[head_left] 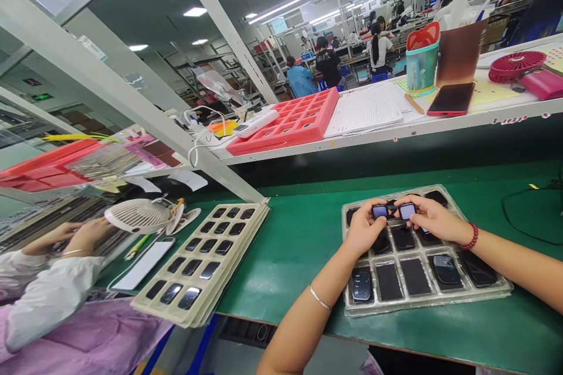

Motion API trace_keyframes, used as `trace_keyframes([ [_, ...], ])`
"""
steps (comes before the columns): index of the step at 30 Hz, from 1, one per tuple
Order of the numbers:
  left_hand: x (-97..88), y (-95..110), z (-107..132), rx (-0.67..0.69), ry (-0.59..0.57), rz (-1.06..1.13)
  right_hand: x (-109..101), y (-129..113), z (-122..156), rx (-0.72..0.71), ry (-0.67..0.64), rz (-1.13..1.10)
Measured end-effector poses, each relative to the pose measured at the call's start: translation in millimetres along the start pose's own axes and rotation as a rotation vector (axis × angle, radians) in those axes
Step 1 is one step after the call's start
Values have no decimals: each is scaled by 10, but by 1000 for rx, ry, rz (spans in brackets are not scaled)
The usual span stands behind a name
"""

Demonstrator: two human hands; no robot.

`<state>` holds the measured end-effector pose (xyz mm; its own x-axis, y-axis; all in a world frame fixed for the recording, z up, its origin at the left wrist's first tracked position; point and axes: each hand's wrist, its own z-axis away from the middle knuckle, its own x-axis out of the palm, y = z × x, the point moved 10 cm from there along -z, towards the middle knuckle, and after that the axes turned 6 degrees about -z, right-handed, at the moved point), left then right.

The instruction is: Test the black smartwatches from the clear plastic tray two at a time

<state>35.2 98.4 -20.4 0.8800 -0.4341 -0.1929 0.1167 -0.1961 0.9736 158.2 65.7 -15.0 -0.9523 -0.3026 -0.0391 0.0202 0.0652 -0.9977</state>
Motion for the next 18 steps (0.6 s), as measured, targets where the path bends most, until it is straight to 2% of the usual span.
trace_keyframes([
  [18,-8,-40,-8,29,-2,-91,8,-17,2,20,-1,-2],
])
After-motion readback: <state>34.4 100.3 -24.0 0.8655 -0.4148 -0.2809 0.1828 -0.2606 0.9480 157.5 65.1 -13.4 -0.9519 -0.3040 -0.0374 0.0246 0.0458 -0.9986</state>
